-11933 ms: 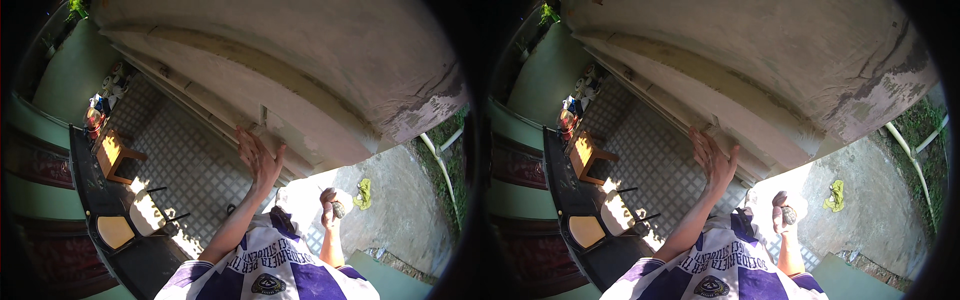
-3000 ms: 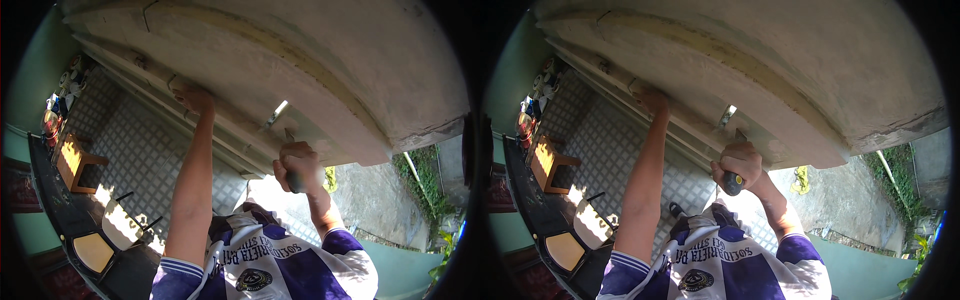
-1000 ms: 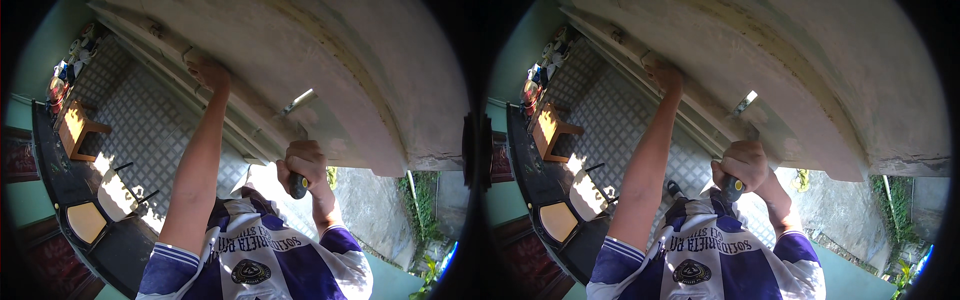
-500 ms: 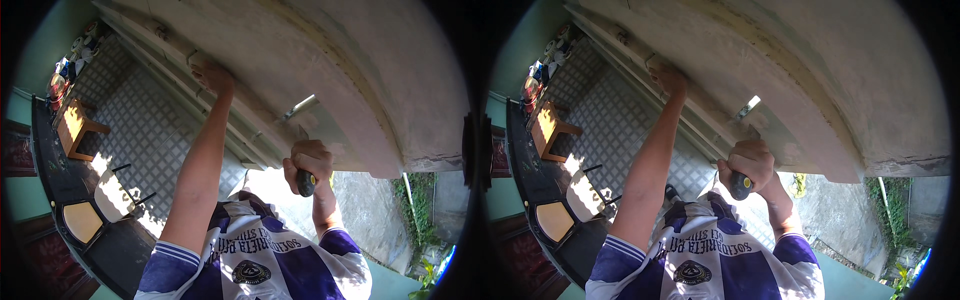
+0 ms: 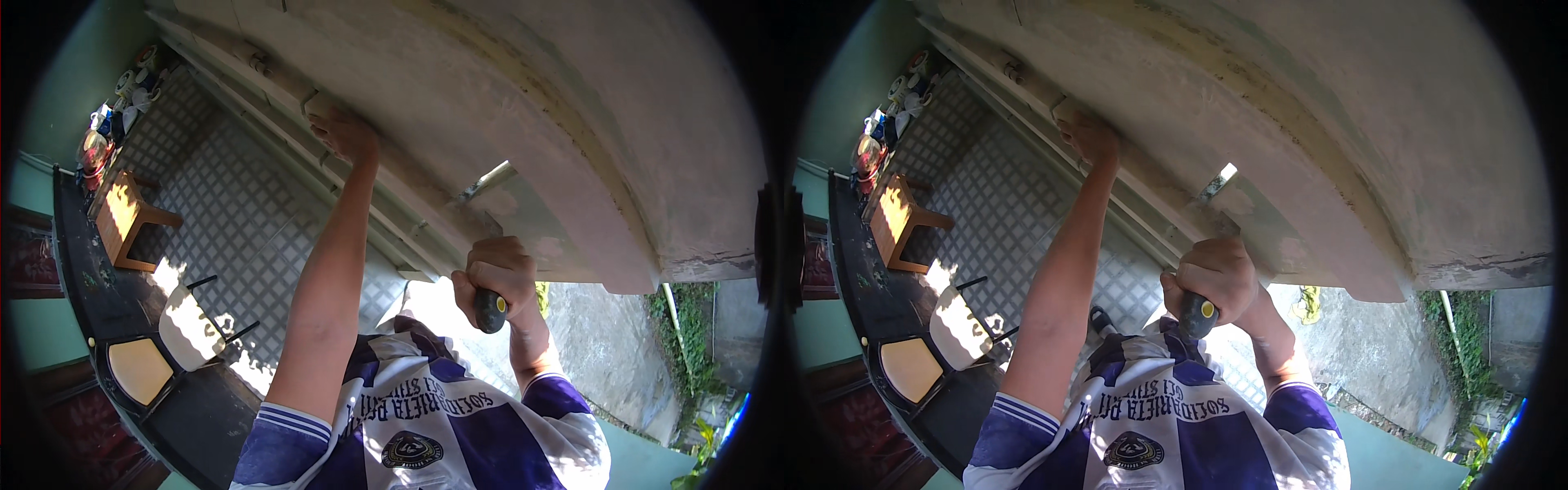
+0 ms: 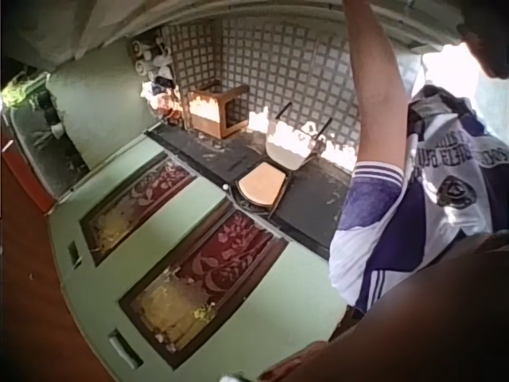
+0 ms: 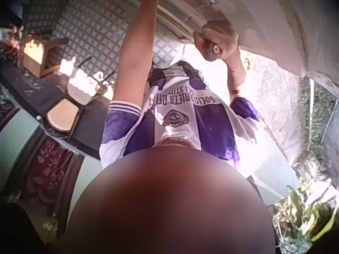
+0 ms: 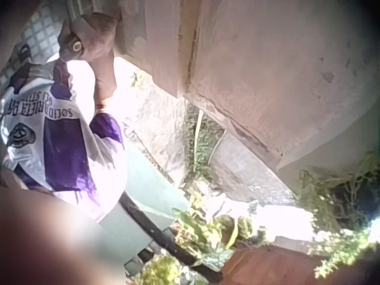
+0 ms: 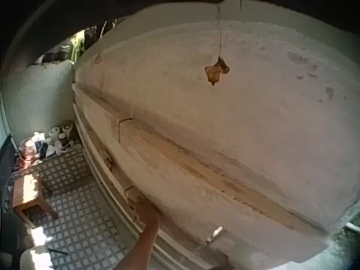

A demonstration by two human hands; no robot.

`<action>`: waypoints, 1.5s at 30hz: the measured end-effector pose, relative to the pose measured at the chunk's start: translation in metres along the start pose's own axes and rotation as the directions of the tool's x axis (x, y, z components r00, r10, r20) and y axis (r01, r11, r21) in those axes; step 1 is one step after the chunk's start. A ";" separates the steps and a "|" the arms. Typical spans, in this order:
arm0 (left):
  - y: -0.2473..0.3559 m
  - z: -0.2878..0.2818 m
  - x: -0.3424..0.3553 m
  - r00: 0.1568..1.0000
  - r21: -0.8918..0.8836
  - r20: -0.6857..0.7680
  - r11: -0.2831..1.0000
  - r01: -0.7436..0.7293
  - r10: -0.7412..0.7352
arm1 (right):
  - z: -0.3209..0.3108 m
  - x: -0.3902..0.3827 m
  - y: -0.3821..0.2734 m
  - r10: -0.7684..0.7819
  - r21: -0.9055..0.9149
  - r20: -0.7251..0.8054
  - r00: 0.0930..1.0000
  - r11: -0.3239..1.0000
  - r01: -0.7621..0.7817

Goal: The recorder is using a putty knife to apply filler or spackle to holes and damaged areas on an exterior wall.

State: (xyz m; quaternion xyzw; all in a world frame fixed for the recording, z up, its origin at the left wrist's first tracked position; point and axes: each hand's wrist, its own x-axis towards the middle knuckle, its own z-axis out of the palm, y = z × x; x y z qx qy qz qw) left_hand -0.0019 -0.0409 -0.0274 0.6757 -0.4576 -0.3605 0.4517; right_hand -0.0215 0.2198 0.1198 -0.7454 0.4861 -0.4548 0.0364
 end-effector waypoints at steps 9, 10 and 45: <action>-0.006 0.005 0.003 1.000 0.025 0.010 0.999 -0.029 0.029 | 0.004 -0.039 -0.011 0.114 0.074 -0.064 0.991 0.991 -0.109; -0.002 0.004 0.004 0.999 0.002 0.016 1.000 -0.029 0.029 | 0.004 -0.042 -0.013 0.088 0.065 -0.074 0.993 0.994 -0.084; -0.118 -0.165 -0.138 0.775 -0.361 0.414 0.868 -0.342 0.478 | -0.061 -0.130 -0.081 0.216 -0.281 -0.627 0.748 0.834 -0.475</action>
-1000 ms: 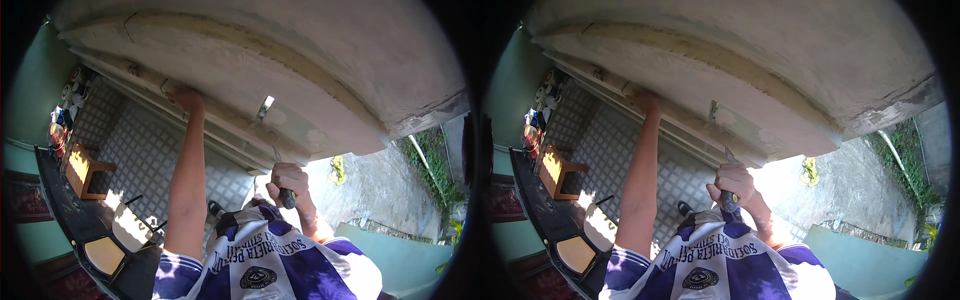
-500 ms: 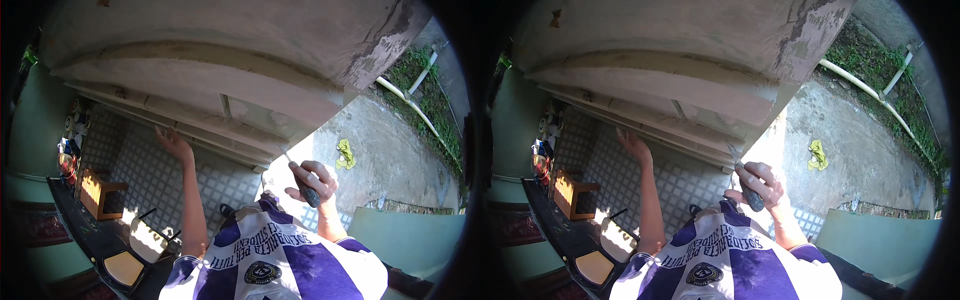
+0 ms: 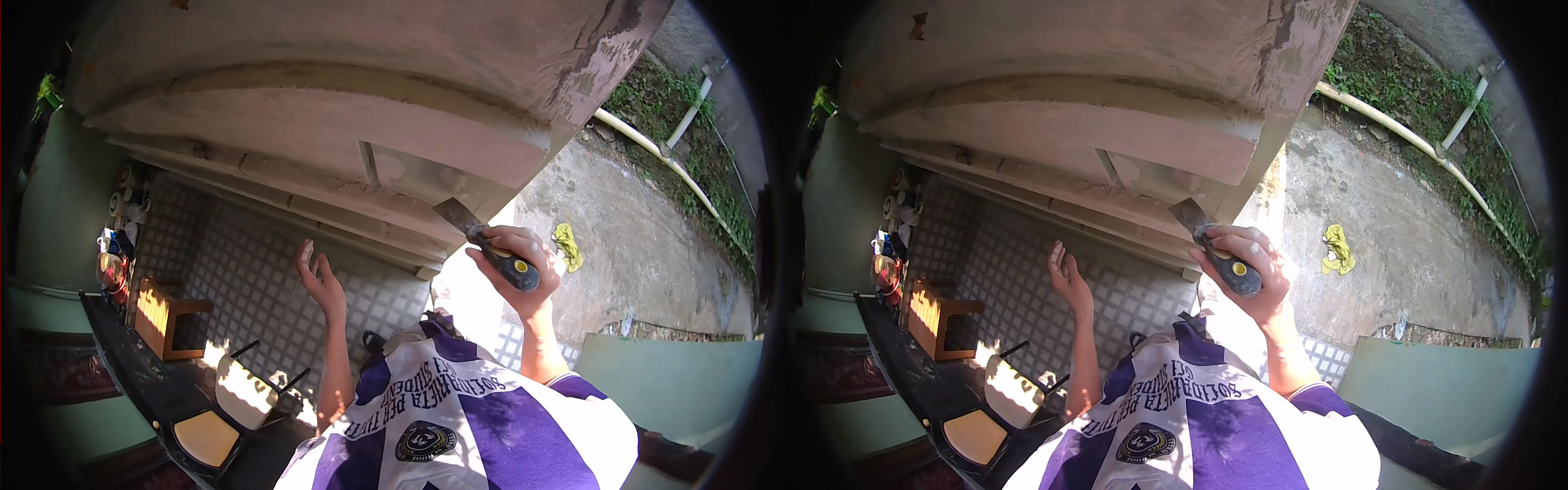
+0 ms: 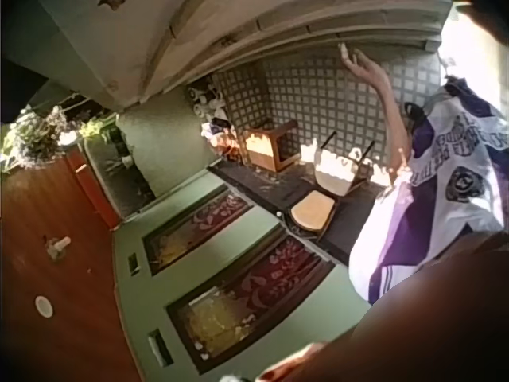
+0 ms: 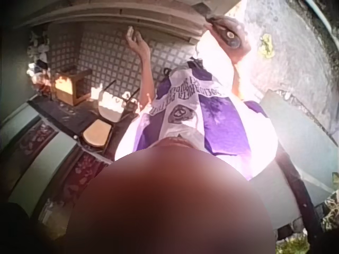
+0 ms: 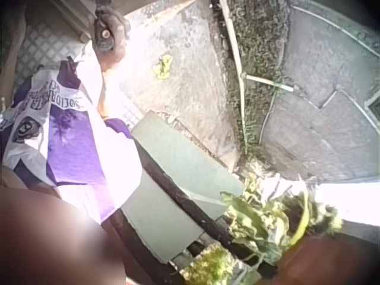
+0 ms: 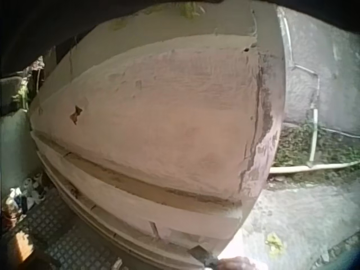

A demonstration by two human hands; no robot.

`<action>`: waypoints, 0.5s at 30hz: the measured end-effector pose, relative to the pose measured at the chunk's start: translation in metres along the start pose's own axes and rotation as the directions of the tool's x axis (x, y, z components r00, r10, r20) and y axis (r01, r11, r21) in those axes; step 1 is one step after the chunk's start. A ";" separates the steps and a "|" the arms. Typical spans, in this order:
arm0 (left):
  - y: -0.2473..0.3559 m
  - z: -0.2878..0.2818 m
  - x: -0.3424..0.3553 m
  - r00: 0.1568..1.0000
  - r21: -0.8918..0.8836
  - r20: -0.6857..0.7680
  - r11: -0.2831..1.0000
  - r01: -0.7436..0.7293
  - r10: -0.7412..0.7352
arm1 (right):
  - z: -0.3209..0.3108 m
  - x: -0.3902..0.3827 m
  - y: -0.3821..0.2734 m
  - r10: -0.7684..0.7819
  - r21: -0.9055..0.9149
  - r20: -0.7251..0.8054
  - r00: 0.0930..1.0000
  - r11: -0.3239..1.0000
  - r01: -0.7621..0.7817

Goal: The recorder is using a putty knife to apply filler or spackle to holes and damaged areas on an exterior wall.

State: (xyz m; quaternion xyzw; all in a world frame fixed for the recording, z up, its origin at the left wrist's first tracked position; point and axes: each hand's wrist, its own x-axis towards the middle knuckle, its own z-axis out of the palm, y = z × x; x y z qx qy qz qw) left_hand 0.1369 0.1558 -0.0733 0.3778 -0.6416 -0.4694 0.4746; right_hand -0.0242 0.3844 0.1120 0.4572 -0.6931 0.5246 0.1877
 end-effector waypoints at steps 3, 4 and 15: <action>0.011 -0.001 -0.007 0.999 0.025 0.042 0.999 0.028 -0.029 | 0.001 0.000 -0.007 0.003 -0.013 0.013 1.000 1.000 -0.003; 0.011 -0.001 -0.009 0.999 0.023 0.029 0.999 0.029 -0.030 | 0.001 0.001 -0.012 0.018 -0.026 0.033 0.999 1.000 -0.017; 0.025 -0.006 -0.025 0.984 0.010 0.179 1.000 0.007 -0.009 | 0.046 -0.020 -0.022 0.300 0.139 0.162 0.940 0.936 -0.322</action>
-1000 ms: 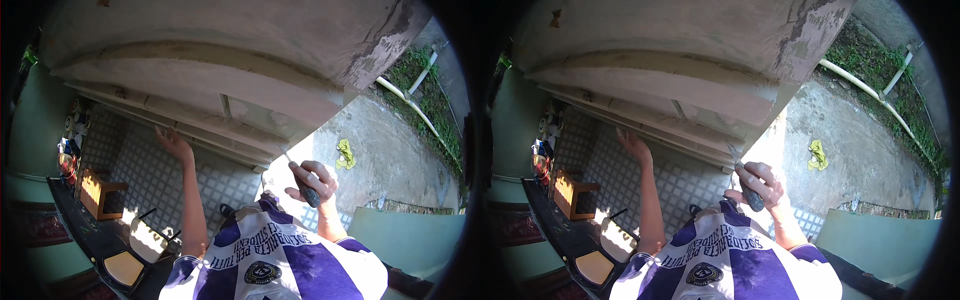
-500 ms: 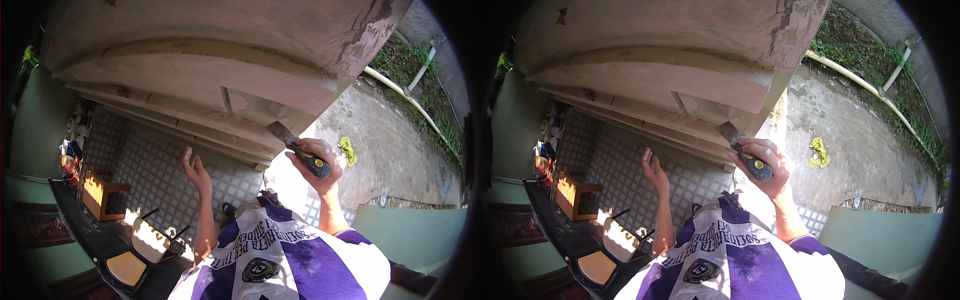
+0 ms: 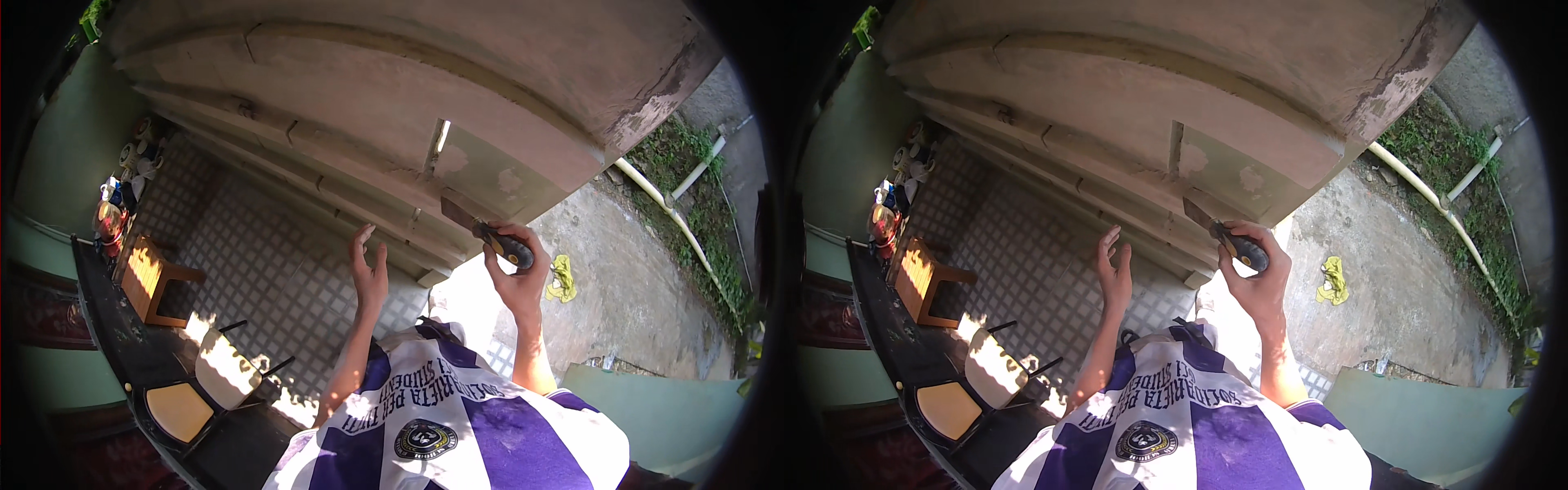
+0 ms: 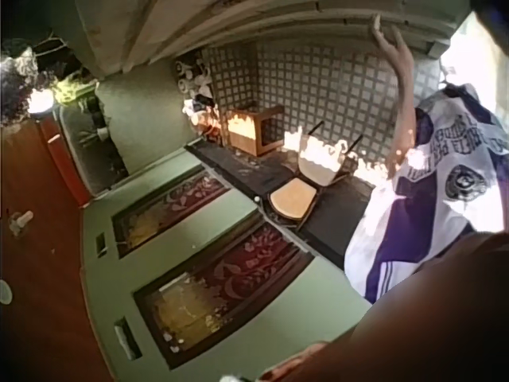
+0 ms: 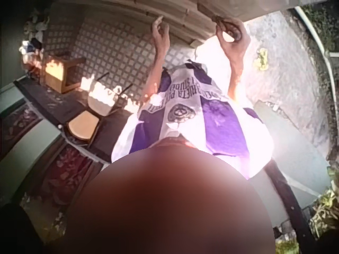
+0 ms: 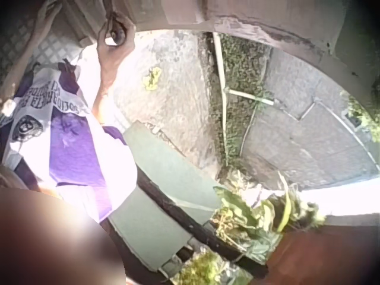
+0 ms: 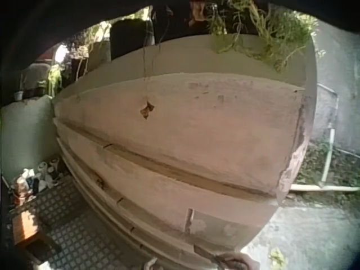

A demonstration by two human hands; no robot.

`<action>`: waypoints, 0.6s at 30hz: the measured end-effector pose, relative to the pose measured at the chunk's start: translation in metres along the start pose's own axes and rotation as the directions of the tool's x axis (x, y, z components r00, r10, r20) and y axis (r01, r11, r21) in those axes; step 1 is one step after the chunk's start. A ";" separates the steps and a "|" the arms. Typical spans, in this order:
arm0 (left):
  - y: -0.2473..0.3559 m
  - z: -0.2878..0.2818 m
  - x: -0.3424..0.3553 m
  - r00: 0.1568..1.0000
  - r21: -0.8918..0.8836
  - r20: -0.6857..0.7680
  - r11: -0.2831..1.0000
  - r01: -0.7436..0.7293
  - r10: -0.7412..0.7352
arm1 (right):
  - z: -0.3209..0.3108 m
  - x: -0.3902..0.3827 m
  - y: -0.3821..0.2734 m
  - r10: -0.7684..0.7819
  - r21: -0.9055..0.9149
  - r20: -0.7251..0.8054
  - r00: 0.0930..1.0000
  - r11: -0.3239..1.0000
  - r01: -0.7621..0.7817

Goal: The recorder is using a putty knife to apply filler or spackle to holes and damaged areas on an exterior wall.

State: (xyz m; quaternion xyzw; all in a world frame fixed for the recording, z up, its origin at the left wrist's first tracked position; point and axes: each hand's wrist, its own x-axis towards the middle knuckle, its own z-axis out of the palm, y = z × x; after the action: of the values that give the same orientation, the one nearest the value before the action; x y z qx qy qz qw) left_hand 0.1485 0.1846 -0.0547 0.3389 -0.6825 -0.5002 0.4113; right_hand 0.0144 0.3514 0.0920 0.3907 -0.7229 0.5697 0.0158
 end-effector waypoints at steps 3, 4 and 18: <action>0.004 -0.003 0.000 0.996 -0.045 0.078 0.999 -0.028 0.031 | 0.012 -0.004 0.006 0.046 0.208 -0.095 0.994 0.978 -0.025; 0.004 -0.004 0.002 0.997 -0.055 0.069 0.998 -0.022 0.026 | 0.013 -0.005 0.009 0.035 0.219 -0.072 0.997 0.976 -0.018; -0.015 0.047 0.238 0.697 -0.135 -0.308 0.755 0.642 -0.648 | 0.047 0.073 0.007 -0.202 0.294 0.055 0.978 0.939 0.177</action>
State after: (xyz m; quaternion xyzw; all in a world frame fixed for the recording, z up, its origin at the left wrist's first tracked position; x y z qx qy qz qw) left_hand 0.0039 -0.0084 -0.0244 0.6328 -0.4358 -0.5528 0.3227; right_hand -0.0205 0.2726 0.1033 0.4801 -0.5913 0.6477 -0.0168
